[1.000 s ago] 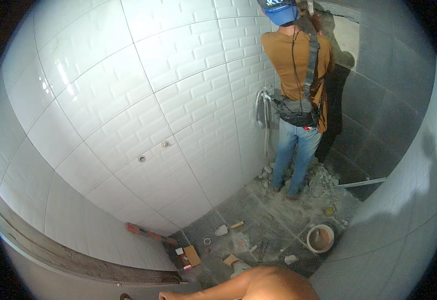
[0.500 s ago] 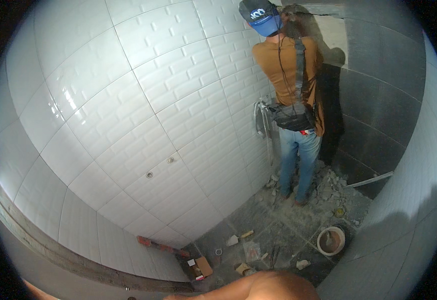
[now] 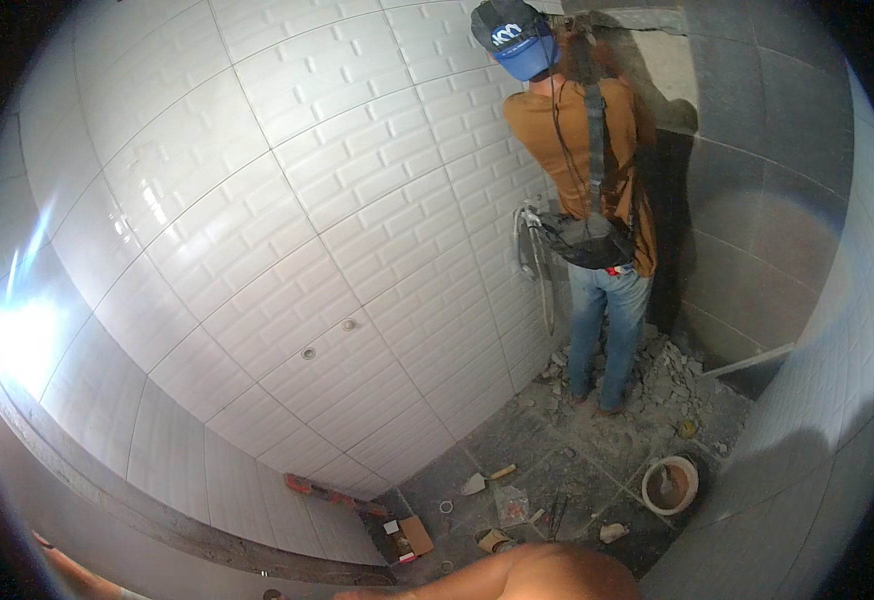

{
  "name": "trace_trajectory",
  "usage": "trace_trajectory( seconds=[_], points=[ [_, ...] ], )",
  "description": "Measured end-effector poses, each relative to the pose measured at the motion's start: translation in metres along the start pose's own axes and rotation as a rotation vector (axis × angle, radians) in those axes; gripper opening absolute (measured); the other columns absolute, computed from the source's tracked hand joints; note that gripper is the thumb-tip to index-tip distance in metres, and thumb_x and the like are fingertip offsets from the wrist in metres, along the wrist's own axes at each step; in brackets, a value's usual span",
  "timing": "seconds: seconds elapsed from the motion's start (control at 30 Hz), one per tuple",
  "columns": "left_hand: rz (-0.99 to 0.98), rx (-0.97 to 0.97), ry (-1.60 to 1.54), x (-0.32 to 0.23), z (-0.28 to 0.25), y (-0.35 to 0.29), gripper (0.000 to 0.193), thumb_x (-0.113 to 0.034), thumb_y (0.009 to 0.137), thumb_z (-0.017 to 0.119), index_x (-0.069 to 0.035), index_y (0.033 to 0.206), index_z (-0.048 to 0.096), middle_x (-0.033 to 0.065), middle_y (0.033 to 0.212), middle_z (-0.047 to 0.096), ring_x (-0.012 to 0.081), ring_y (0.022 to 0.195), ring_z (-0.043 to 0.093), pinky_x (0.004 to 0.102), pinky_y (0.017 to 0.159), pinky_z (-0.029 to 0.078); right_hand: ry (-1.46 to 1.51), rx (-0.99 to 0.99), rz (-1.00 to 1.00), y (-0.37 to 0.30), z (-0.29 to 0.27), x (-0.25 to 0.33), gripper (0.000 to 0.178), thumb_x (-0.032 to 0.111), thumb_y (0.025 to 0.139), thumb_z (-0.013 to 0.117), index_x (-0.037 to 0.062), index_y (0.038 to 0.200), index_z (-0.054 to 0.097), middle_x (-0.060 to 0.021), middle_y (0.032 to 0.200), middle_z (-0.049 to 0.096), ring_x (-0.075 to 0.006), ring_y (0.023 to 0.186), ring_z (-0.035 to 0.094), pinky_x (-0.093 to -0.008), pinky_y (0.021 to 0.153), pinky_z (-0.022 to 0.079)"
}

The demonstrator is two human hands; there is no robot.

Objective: The person installs a door lock on a white door. They retrieve screws from a box, position the lock plate, and use a screwdriver to fasten the screws into the door. The person remains kneeling on the floor during the task.

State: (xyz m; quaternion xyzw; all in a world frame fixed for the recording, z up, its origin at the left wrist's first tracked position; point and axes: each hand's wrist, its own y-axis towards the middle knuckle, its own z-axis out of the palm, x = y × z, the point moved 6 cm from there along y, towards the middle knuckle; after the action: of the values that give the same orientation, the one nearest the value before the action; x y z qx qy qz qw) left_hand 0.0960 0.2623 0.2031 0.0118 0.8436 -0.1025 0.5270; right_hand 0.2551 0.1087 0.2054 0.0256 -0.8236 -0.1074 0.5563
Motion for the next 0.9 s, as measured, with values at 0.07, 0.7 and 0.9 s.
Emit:
trace_trajectory(
  seconds=[0.07,0.7,0.9],
  points=[
    [-0.015,0.012,0.127,0.059,-0.01,0.055,0.034,-0.024,0.088,0.059,-0.02,0.121,0.057,0.0008,0.071,0.056,0.0113,0.054,0.045,0.0288,0.046,0.036,0.115,0.027,0.067,0.003,0.011,-0.015,0.028,0.03,0.091,0.054,0.0095,0.102,0.069,-0.0167,0.092,0.069,-0.0342,0.087,0.066,-0.048,0.077,0.051],
    [0.018,-0.041,-0.027,-0.024,0.014,-0.029,0.032,-0.018,0.087,0.054,-0.022,0.119,0.056,0.0007,0.07,0.053,0.0115,0.048,0.043,0.0292,0.04,0.033,-0.173,0.044,-0.056,-0.015,-0.007,0.003,0.034,0.027,0.094,0.049,0.0098,0.122,0.057,-0.0169,0.108,0.061,-0.0422,0.096,0.062,-0.0544,0.081,0.048],
    [0.02,-0.037,-0.02,-0.022,0.015,-0.027,0.033,-0.018,0.087,0.054,-0.022,0.119,0.056,0.0007,0.07,0.053,0.0115,0.047,0.042,0.0293,0.039,0.033,-0.155,0.04,-0.055,-0.017,-0.008,0.008,0.035,0.028,0.096,0.046,0.0098,0.124,0.056,-0.0168,0.114,0.059,-0.0463,0.099,0.058,-0.0555,0.087,0.045]
  ],
)
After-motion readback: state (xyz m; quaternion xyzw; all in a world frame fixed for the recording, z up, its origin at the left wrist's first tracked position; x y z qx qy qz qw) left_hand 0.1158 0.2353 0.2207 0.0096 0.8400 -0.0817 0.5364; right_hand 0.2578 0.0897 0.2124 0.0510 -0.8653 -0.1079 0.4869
